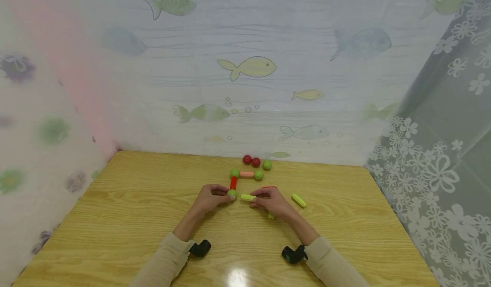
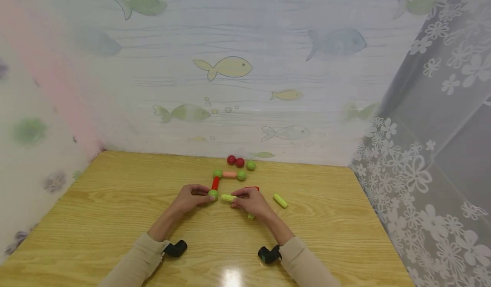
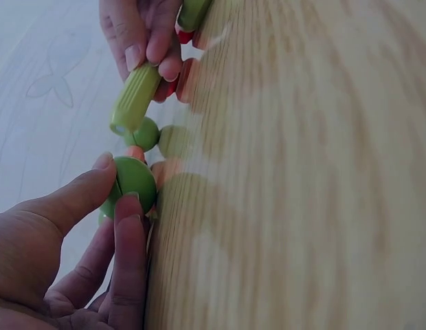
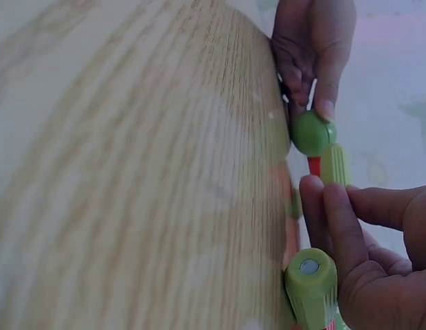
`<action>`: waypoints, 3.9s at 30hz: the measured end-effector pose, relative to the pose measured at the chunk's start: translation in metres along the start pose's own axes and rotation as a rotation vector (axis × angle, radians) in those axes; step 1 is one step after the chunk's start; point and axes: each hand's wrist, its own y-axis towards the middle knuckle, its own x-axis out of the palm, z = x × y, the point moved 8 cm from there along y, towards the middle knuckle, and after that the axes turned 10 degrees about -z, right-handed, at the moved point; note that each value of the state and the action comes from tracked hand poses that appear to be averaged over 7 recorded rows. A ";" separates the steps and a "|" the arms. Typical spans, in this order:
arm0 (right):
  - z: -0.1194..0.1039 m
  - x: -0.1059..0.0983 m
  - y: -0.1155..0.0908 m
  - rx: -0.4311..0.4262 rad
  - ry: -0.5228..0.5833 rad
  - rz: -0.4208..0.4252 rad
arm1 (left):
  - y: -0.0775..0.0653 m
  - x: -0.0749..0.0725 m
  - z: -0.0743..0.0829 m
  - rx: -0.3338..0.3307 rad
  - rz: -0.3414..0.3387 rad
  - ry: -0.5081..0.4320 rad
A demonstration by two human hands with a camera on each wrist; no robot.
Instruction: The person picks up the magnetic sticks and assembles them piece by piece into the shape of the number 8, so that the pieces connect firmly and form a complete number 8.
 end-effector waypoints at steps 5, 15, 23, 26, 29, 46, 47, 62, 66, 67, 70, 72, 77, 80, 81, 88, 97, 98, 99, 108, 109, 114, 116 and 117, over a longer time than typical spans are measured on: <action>-0.002 0.004 0.002 0.011 -0.018 0.020 | -0.001 0.000 0.000 0.004 -0.002 -0.007; -0.002 0.006 0.006 0.048 0.015 0.039 | -0.001 0.000 0.002 0.013 -0.010 0.000; 0.002 0.010 0.002 0.049 0.032 0.015 | -0.012 0.007 0.002 0.021 0.001 0.000; 0.003 0.011 0.000 0.051 0.029 0.012 | -0.014 0.009 0.002 0.026 0.014 0.000; 0.004 0.011 -0.003 0.055 0.023 0.014 | -0.017 0.011 0.001 0.026 0.031 0.002; 0.002 0.008 -0.003 0.044 -0.007 0.091 | -0.020 0.012 0.001 0.016 0.021 -0.010; 0.002 0.008 -0.003 0.044 -0.009 0.093 | -0.019 0.012 0.000 0.012 0.018 -0.014; -0.002 0.005 -0.009 0.045 -0.089 0.103 | -0.021 0.014 0.001 -0.007 0.024 -0.069; -0.004 0.002 -0.012 0.030 -0.092 0.108 | -0.021 0.014 0.002 -0.006 0.023 -0.065; -0.005 0.000 -0.013 0.023 -0.097 0.114 | -0.021 0.014 0.002 -0.006 0.020 -0.066; -0.006 -0.007 -0.014 -0.003 -0.113 0.133 | -0.021 0.014 0.002 -0.004 0.013 -0.069; -0.006 -0.012 -0.014 -0.022 -0.126 0.153 | -0.021 0.014 0.001 -0.004 0.008 -0.077; -0.004 -0.025 -0.013 -0.056 -0.085 0.191 | -0.020 0.014 0.000 -0.014 0.011 -0.081; -0.004 -0.031 -0.013 -0.064 -0.052 0.207 | -0.020 0.014 0.000 -0.019 0.017 -0.069; -0.005 -0.034 -0.013 -0.066 -0.045 0.213 | -0.020 0.014 0.000 -0.019 0.018 -0.066; -0.010 -0.057 -0.013 -0.078 -0.051 0.309 | -0.021 0.014 0.003 -0.010 0.020 -0.061; 0.000 -0.096 -0.001 -0.100 -0.010 0.484 | -0.013 0.008 0.001 -0.009 0.007 -0.047; 0.001 -0.098 0.001 -0.093 -0.014 0.496 | -0.011 0.007 0.001 -0.008 0.004 -0.044; 0.001 -0.100 0.003 -0.085 -0.017 0.503 | -0.009 0.005 0.002 -0.006 0.002 -0.043; 0.009 -0.115 0.031 -0.024 -0.004 0.535 | 0.018 -0.010 0.003 0.009 -0.041 -0.025; 0.010 -0.116 0.033 -0.021 0.000 0.534 | 0.019 -0.010 0.002 0.011 -0.043 -0.027; 0.012 -0.119 0.042 -0.034 -0.008 0.511 | 0.022 -0.011 0.000 0.018 -0.052 -0.027; 0.013 -0.121 0.046 -0.045 -0.024 0.495 | 0.023 -0.011 -0.001 0.016 -0.052 -0.026; 0.013 -0.121 0.047 -0.047 -0.033 0.487 | 0.024 -0.011 -0.001 0.018 -0.052 -0.023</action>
